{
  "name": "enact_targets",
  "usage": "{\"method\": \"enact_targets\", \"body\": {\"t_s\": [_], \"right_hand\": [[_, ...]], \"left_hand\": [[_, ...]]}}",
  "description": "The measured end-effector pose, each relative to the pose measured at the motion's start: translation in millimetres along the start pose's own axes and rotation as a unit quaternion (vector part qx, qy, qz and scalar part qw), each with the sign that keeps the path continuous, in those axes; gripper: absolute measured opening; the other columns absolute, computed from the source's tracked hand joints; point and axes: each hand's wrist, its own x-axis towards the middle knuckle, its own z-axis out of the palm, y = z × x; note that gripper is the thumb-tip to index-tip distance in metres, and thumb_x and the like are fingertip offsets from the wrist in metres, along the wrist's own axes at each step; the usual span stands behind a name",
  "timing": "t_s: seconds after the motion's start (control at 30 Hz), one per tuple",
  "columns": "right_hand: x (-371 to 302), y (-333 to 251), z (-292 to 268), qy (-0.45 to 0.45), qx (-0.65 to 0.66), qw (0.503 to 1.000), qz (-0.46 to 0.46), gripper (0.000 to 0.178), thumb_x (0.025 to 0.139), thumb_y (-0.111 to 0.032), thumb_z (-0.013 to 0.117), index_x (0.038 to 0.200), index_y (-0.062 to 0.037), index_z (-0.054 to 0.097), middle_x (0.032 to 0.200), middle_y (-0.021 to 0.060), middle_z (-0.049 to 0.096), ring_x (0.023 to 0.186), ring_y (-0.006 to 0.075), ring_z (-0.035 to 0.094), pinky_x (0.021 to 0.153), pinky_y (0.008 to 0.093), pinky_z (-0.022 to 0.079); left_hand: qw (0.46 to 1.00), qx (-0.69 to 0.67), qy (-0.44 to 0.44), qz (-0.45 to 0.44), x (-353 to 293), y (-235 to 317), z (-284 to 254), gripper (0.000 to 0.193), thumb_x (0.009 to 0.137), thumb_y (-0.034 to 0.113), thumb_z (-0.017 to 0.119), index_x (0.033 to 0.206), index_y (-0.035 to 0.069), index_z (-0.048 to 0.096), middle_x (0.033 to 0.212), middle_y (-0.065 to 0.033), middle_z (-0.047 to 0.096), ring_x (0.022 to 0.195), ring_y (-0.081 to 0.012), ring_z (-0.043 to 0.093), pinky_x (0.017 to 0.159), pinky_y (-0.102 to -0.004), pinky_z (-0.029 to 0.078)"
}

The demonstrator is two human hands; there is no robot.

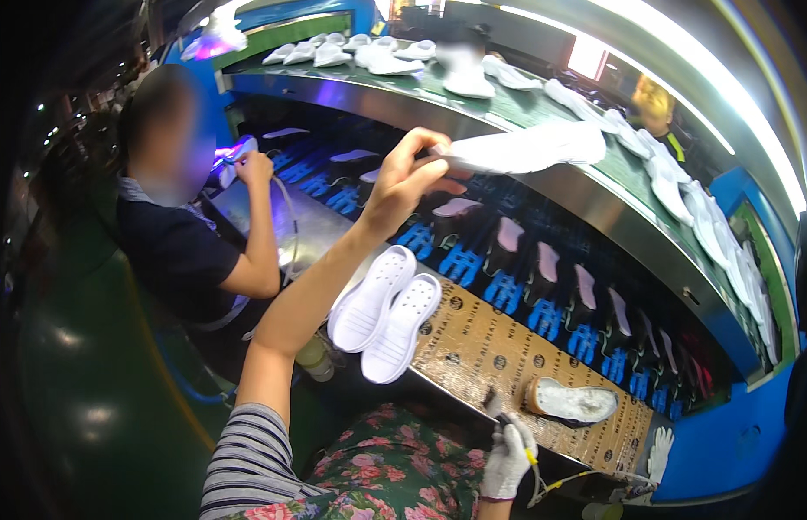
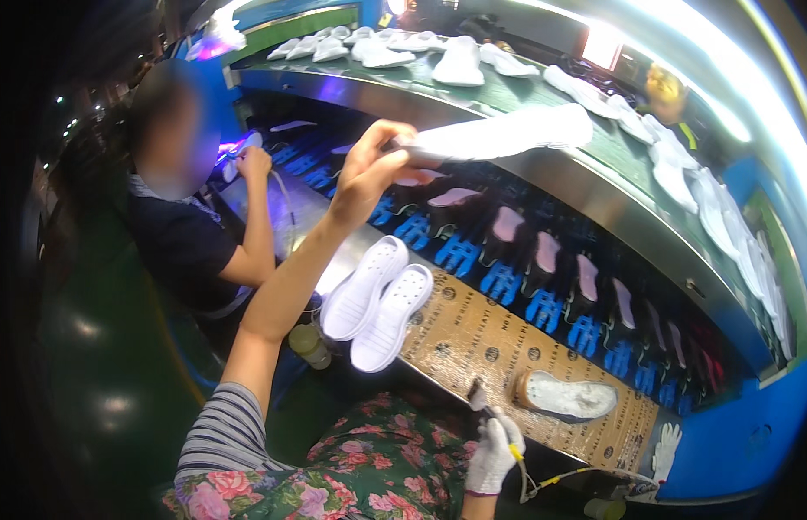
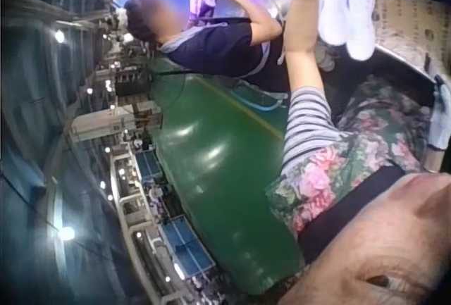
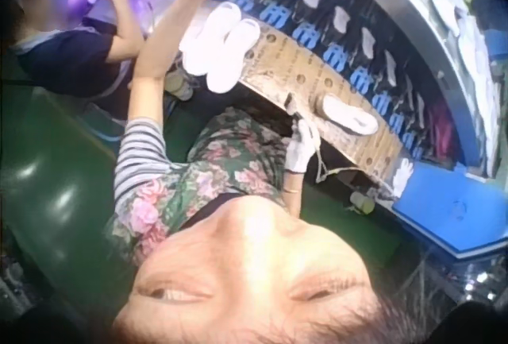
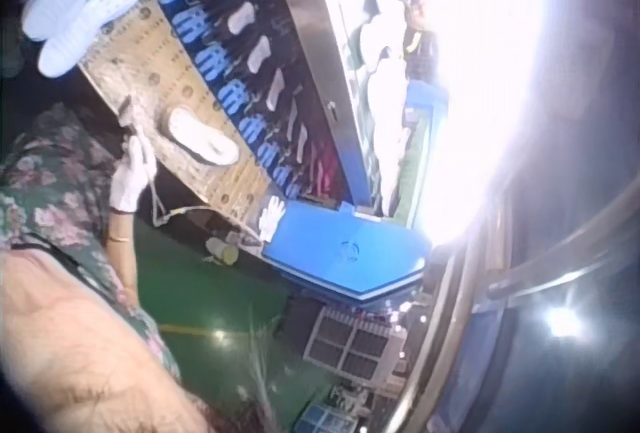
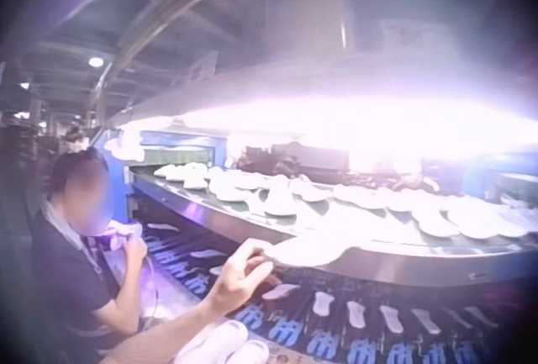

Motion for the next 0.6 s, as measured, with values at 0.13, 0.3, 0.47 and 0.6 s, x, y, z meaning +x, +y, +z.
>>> {"method": "enact_targets", "body": {"t_s": [0.13,0.3,0.47,0.6], "right_hand": [[16.0,-15.3,-2.6,-0.007,0.027,0.999,-0.04,0.022,0.096,-0.001,0.069,0.117,0.003,0.072,0.122,0.0141,0.074,0.107,0.0219,0.072,0.091,0.0312,0.06],[30.2,-27.3,-13.4,-0.059,0.118,0.989,-0.062,0.025,0.096,-0.001,0.067,0.121,-0.0014,0.07,0.127,0.0131,0.071,0.115,0.0229,0.069,0.093,0.0357,0.059],[-8.0,-39.7,50.7,-0.056,-0.004,0.995,-0.088,0.023,0.087,0.0,0.073,0.11,0.0012,0.069,0.123,0.0224,0.069,0.109,0.0319,0.07,0.093,0.0391,0.059],[-9.1,-34.8,67.9,-0.17,-0.156,0.966,-0.121,0.019,0.078,0.006,0.08,0.096,0.0038,0.074,0.115,0.0237,0.076,0.107,0.0309,0.073,0.096,0.0392,0.058]], "left_hand": [[0.979,0.088,0.164,0.083,-77.1,8.9,-38.3,0.029,0.101,0.013,0.062,0.126,0.009,0.049,0.134,-0.0139,0.057,0.116,-0.0241,0.066,0.095,-0.039,0.061],[0.962,-0.058,0.256,-0.072,-145.3,-12.1,-31.2,0.039,0.099,0.004,0.059,0.139,0.005,0.057,0.121,-0.0108,0.067,0.099,-0.015,0.07,0.084,-0.0271,0.061],[0.935,-0.062,0.025,-0.349,-258.1,-87.1,33.0,0.017,0.104,0.011,0.067,0.117,0.003,0.075,0.106,-0.0002,0.074,0.097,-0.006,0.065,0.086,-0.0249,0.055],[0.772,-0.288,0.037,-0.565,-327.1,-106.0,53.9,0.041,0.101,0.025,0.07,0.131,-0.003,0.065,0.117,-0.0077,0.074,0.105,-0.0152,0.071,0.095,-0.0313,0.056]]}}
